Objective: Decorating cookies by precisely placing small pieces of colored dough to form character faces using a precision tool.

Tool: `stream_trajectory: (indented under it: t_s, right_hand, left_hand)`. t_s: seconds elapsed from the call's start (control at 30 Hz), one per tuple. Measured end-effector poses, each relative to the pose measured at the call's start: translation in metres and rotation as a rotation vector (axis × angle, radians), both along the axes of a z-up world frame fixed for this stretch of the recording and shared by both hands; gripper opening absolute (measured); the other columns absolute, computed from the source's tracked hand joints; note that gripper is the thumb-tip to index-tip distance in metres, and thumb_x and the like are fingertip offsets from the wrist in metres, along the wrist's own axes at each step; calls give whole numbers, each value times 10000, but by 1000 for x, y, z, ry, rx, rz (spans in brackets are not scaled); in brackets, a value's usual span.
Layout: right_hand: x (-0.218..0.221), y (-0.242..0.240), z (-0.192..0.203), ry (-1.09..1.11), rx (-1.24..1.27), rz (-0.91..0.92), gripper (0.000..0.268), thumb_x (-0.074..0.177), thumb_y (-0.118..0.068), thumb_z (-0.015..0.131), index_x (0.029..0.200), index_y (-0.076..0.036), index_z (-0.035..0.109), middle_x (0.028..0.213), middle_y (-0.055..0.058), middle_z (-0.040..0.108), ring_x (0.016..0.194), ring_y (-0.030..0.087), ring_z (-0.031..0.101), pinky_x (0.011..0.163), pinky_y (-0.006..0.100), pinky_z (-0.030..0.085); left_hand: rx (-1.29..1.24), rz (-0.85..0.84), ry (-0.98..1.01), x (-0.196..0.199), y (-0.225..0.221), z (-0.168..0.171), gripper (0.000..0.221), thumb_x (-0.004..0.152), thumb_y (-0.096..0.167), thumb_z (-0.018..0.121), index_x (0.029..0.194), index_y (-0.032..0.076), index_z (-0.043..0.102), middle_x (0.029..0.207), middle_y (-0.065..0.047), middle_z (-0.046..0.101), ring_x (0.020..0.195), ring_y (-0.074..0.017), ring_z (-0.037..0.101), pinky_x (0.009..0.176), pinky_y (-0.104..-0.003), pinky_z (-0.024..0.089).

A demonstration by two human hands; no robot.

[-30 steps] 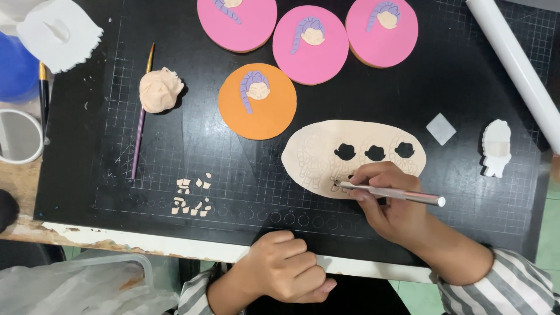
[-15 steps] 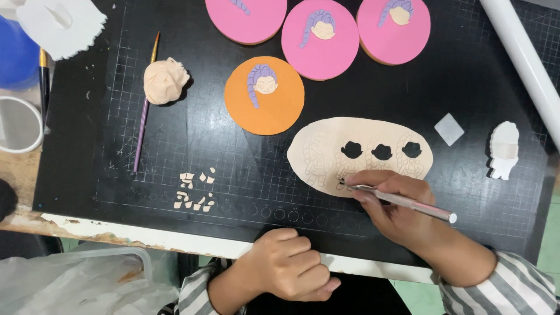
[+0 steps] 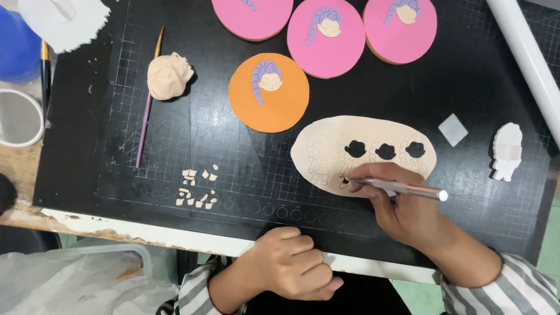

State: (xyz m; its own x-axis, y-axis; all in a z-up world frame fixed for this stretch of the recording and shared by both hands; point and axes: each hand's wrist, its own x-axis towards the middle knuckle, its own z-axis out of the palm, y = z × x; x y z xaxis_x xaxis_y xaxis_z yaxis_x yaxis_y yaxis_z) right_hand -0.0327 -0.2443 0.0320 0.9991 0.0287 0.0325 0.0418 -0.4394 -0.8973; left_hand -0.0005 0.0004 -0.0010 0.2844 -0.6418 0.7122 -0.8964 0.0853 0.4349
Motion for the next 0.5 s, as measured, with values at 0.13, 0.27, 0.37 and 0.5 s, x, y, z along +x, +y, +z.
stream_trajectory:
  t_s: [0.13,0.27,0.37,0.5]
  right_hand:
    - [1,-1,-6,0,93,-21,166,1029,-29,515,1171,10,592,1111,163,723,904,228,787,858,336,706]
    - [4,0,-8,-111,58,-56,170,1044,6,518,1205,-47,524,1093,159,724,838,248,797,786,339,709]
    - [4,2,-5,-125,12,-100,250,1036,49,524,1248,-75,480,1091,158,729,816,252,803,761,325,704]
    - [7,0,-10,-88,55,-177,207,1051,-16,536,1220,-99,451,1078,157,732,778,250,806,721,318,693]
  left_hand:
    - [-8,8,-3,0,0,0,484,1048,310,616,637,164,408,575,28,363,501,-136,357,495,-273,267]
    - [-2,4,-1,0,0,1,481,1044,312,617,638,163,406,581,25,372,504,-141,359,496,-278,266]
    - [-1,-3,14,0,0,2,484,1040,301,624,636,161,396,580,21,373,502,-143,360,494,-281,268]
    - [-1,3,6,0,0,1,492,1029,306,637,629,165,386,575,25,342,497,-141,331,491,-279,254]
